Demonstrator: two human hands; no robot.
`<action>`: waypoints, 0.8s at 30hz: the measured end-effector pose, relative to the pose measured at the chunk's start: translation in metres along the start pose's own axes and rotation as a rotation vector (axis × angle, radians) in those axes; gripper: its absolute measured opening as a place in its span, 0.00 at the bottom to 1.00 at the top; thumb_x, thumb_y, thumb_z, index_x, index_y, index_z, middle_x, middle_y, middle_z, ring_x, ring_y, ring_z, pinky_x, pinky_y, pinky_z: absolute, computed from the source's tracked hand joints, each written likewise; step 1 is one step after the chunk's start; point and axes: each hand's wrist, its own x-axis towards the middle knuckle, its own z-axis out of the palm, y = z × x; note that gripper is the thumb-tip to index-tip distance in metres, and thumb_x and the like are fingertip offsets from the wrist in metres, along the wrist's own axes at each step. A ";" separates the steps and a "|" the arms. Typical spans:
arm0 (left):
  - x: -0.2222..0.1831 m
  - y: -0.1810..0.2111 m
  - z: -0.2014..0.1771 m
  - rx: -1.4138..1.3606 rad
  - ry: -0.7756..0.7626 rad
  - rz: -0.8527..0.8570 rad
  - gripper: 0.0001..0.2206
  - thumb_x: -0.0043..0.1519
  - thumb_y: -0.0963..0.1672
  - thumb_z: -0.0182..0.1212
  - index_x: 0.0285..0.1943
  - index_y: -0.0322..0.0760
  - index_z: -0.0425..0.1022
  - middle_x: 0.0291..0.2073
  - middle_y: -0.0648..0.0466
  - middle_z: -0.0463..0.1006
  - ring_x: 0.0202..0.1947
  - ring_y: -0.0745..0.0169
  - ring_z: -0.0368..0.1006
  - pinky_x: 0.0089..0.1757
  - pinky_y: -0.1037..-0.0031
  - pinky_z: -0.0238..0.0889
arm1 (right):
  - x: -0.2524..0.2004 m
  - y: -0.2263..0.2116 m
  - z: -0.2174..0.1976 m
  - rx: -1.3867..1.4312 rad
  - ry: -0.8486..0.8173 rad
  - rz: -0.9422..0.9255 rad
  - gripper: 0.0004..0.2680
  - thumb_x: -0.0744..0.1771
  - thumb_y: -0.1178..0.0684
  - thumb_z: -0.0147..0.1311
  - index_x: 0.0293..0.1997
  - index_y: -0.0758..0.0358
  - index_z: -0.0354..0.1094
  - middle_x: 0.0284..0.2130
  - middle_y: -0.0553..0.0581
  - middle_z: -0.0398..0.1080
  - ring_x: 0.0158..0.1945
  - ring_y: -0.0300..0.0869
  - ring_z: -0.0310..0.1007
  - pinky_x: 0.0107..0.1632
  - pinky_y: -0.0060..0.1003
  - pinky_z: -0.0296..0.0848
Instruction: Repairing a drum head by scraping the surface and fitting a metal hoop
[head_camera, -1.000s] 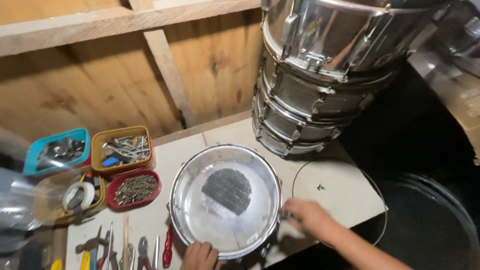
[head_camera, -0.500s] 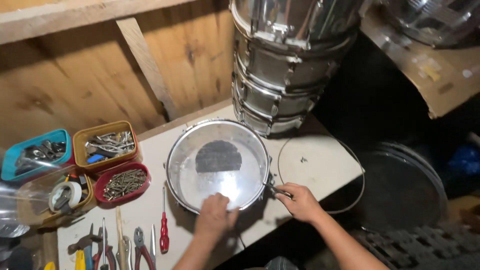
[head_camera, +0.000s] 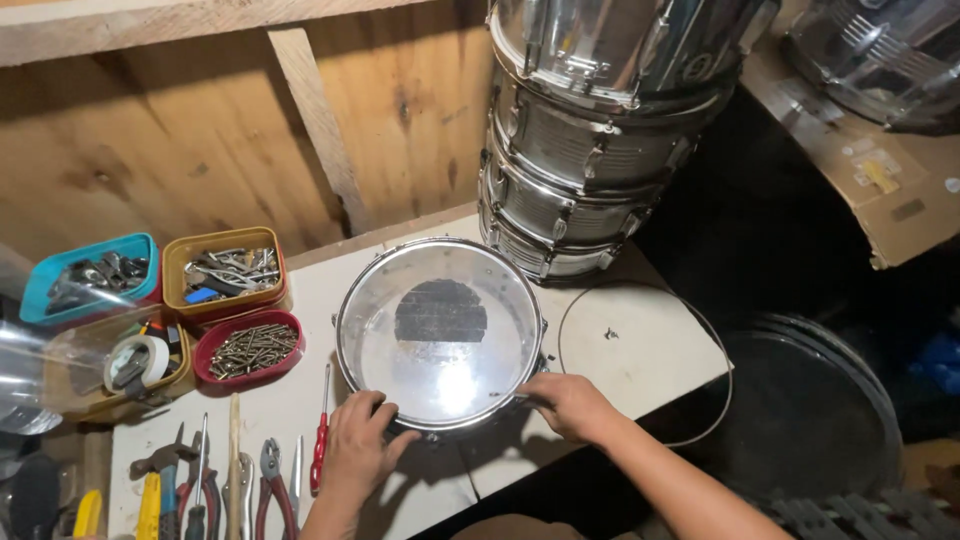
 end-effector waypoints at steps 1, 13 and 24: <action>0.001 0.002 -0.001 -0.011 0.067 0.027 0.23 0.51 0.57 0.73 0.45 0.41 0.77 0.47 0.48 0.76 0.53 0.45 0.71 0.53 0.52 0.67 | 0.004 -0.001 -0.005 -0.048 -0.063 -0.049 0.15 0.64 0.55 0.56 0.56 0.39 0.76 0.53 0.42 0.77 0.50 0.45 0.79 0.47 0.42 0.78; -0.010 0.022 -0.005 0.041 0.149 -0.053 0.22 0.55 0.57 0.69 0.45 0.41 0.74 0.47 0.52 0.75 0.56 0.50 0.71 0.52 0.56 0.66 | 0.033 -0.002 -0.035 -0.183 -0.293 -0.402 0.17 0.61 0.63 0.53 0.49 0.48 0.78 0.43 0.51 0.71 0.31 0.56 0.70 0.34 0.51 0.68; -0.018 0.031 0.006 0.172 0.196 -0.060 0.24 0.60 0.61 0.59 0.44 0.41 0.74 0.45 0.48 0.75 0.49 0.50 0.70 0.47 0.58 0.60 | 0.036 -0.025 -0.052 0.134 -0.148 0.220 0.20 0.57 0.56 0.61 0.53 0.42 0.79 0.58 0.46 0.69 0.52 0.45 0.76 0.55 0.42 0.70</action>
